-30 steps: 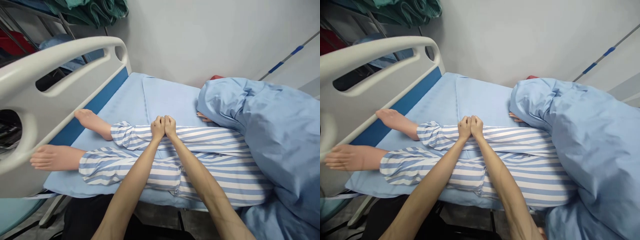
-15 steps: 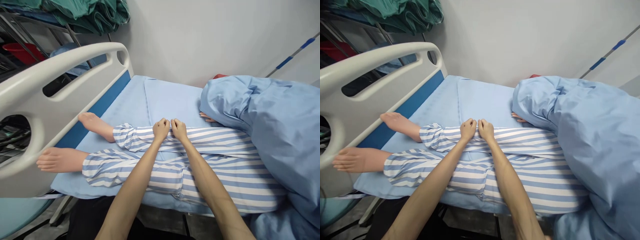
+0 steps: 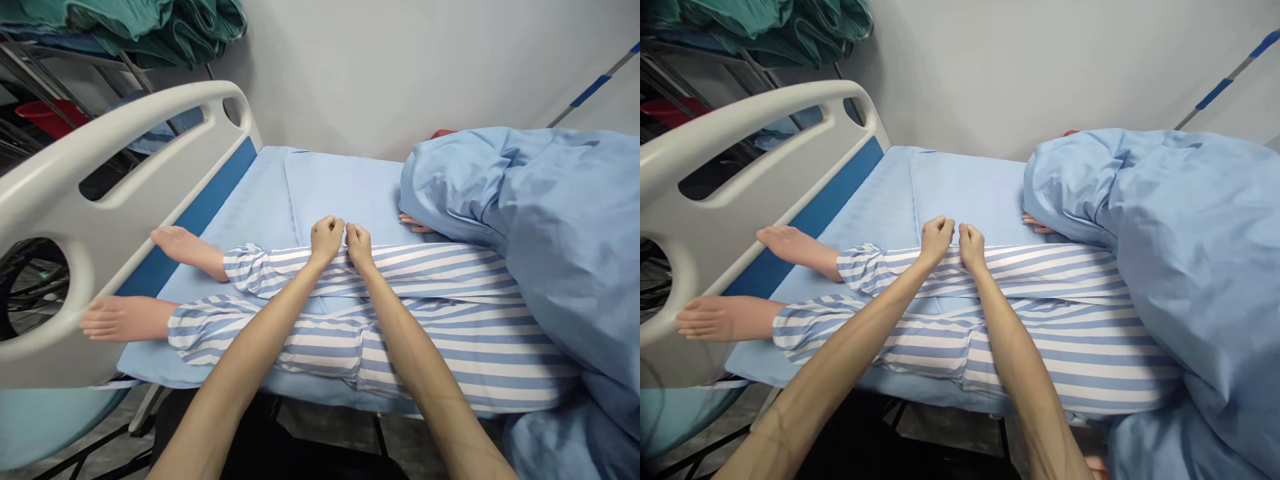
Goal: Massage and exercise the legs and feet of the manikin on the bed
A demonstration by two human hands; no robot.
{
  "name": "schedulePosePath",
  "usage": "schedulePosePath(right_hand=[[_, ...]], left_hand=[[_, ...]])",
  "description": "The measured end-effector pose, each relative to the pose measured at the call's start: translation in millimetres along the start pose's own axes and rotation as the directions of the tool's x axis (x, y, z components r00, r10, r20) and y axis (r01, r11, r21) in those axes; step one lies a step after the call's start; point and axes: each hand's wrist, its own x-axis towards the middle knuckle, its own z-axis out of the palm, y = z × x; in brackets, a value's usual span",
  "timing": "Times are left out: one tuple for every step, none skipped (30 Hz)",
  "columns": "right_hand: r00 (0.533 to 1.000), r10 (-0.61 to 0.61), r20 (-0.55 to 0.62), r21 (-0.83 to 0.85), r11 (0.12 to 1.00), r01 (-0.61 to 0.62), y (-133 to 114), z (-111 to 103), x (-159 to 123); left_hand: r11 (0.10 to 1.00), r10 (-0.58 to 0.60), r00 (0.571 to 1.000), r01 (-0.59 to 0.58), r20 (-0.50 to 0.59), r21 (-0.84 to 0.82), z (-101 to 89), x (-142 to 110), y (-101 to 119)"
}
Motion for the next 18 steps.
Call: schedulePosePath(right_hand=[[1.000,0.017,-0.002,0.029,0.999,-0.017,0.2,-0.4,0.9],[0.999,0.034,-0.001,0.051,0.998,-0.034,0.6,-0.6,1.7],[0.999,0.047,-0.003,0.061,0.997,-0.047,1.1,-0.4,2.3],[0.999,0.054,-0.011,0.058,0.997,-0.053,1.8,0.2,2.6],[0.998,0.052,-0.021,0.044,0.998,-0.051,2.6,1.3,2.5],[0.998,0.045,-0.033,0.019,0.999,-0.044,3.5,2.8,2.0],[0.998,0.033,-0.046,-0.013,0.999,-0.034,4.2,4.5,1.2],[0.998,0.022,-0.056,-0.052,0.998,-0.025,4.4,6.2,0.2],[0.998,0.017,-0.061,-0.099,0.995,-0.023,4.0,7.5,-0.7],[0.998,0.019,-0.062,-0.158,0.987,-0.028,2.5,8.0,-1.3],[0.998,0.023,-0.057,-0.233,0.972,-0.036,-0.3,7.5,-1.5],[0.999,0.023,-0.041,-0.326,0.945,-0.035,-4.5,5.9,-1.4],[1.000,0.013,-0.009,-0.433,0.901,-0.015,-10.3,2.9,-0.9],[0.999,-0.008,0.043,-0.546,0.837,0.031,-17.2,-1.2,-0.3],[0.993,-0.036,0.116,-0.649,0.754,0.103,-24.8,-6.1,0.3],[0.977,-0.062,0.202,-0.727,0.660,0.192,-32.3,-11.3,0.5],[0.954,-0.081,0.289,-0.772,0.569,0.282,-38.9,-16.5,0.3],[0.928,-0.090,0.362,-0.792,0.496,0.356,-43.5,-21.2,-0.3]], left_hand=[[0.999,-0.003,0.998,0.001,-0.064,-0.033,4.4,-1.1,1.4],[0.999,-0.015,0.993,0.011,-0.114,-0.033,9.4,-3.2,0.5],[1.000,-0.031,0.989,0.031,-0.144,0.002,14.4,-5.9,-2.4],[0.997,-0.042,0.988,0.052,-0.150,0.063,19.0,-9.0,-6.8],[0.988,-0.049,0.990,0.068,-0.135,0.139,23.0,-12.0,-11.7],[0.974,-0.056,0.992,0.079,-0.111,0.214,26.1,-14.5,-16.4],[0.957,-0.061,0.994,0.084,-0.089,0.278,28.1,-16.4,-20.4],[0.941,-0.065,0.995,0.086,-0.074,0.327,29.1,-17.5,-23.3],[0.928,-0.068,0.996,0.085,-0.062,0.362,29.2,-18.0,-24.9],[0.917,-0.072,0.996,0.085,-0.049,0.390,28.7,-17.9,-25.5],[0.906,-0.076,0.996,0.085,-0.038,0.415,27.9,-17.5,-25.5],[0.897,-0.078,0.997,0.082,-0.028,0.435,26.9,-17.0,-25.1],[0.889,-0.076,0.997,0.077,-0.019,0.451,26.1,-16.6,-24.7],[0.883,-0.072,0.997,0.069,-0.011,0.465,25.5,-16.3,-24.6],[0.876,-0.065,0.998,0.057,0.001,0.478,25.0,-16.2,-24.7],[0.869,-0.055,0.998,0.041,0.015,0.493,24.9,-16.1,-25.2],[0.862,-0.045,0.998,0.023,0.031,0.506,24.9,-16.2,-25.7],[0.855,-0.037,0.998,0.008,0.045,0.519,25.0,-16.3,-26.2]])
